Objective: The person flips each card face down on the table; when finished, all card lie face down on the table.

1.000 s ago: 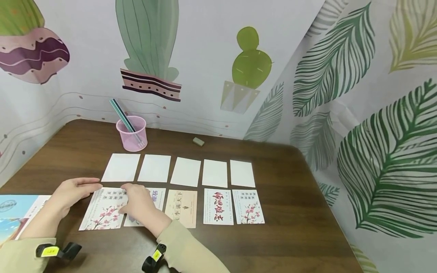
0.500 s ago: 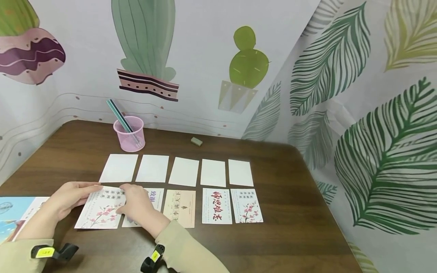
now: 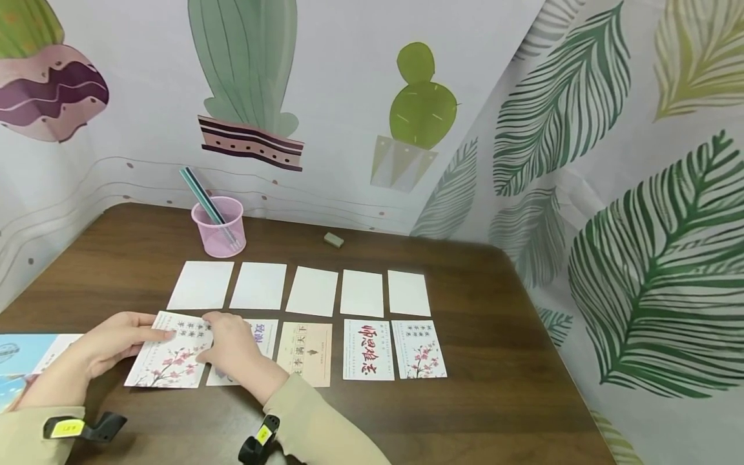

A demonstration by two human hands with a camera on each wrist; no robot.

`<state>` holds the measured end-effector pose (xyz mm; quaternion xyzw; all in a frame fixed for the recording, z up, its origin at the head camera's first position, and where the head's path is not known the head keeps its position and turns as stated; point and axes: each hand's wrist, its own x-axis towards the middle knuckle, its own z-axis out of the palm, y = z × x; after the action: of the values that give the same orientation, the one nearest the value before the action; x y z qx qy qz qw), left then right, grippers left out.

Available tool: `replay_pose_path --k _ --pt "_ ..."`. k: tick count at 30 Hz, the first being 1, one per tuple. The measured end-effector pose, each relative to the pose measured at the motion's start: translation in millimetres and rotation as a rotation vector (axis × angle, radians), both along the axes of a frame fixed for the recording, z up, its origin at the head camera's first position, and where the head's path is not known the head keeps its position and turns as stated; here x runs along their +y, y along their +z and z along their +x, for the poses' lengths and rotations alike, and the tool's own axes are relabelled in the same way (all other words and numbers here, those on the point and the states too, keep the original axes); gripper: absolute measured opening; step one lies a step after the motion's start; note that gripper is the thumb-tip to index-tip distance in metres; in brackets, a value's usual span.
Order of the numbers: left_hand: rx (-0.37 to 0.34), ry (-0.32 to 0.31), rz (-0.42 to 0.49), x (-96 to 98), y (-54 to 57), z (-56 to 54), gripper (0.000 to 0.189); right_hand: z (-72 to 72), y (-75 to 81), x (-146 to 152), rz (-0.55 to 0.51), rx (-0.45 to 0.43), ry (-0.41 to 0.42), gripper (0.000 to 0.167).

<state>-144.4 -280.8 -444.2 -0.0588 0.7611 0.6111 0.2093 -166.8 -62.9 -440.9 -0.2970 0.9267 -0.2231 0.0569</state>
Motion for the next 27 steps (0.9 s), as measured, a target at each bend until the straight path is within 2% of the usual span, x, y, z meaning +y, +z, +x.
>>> replay_pose_path --k 8,14,17,19,23,27 --pt "-0.011 -0.013 0.013 0.4 1.5 1.0 0.052 0.0 1.5 -1 0.007 0.003 0.004 0.062" --pt "0.041 -0.011 -0.011 1.8 11.3 -1.0 0.054 0.3 11.3 3 -0.068 0.016 -0.038 0.056" --pt "0.085 0.004 -0.023 4.7 21.5 -4.1 0.055 0.4 20.9 6 -0.154 0.031 -0.052 0.050" --pt "0.115 0.016 -0.033 8.5 29.1 -6.6 0.056 1.1 27.5 8 -0.240 -0.002 -0.051 0.047" --pt "0.185 0.033 -0.028 20.0 40.5 -11.3 0.057 4.3 36.1 8 -0.430 -0.122 -0.035 0.044" --pt "0.250 0.042 0.025 31.7 46.6 -15.6 0.053 7.0 39.3 6 -0.604 -0.239 -0.053 0.046"
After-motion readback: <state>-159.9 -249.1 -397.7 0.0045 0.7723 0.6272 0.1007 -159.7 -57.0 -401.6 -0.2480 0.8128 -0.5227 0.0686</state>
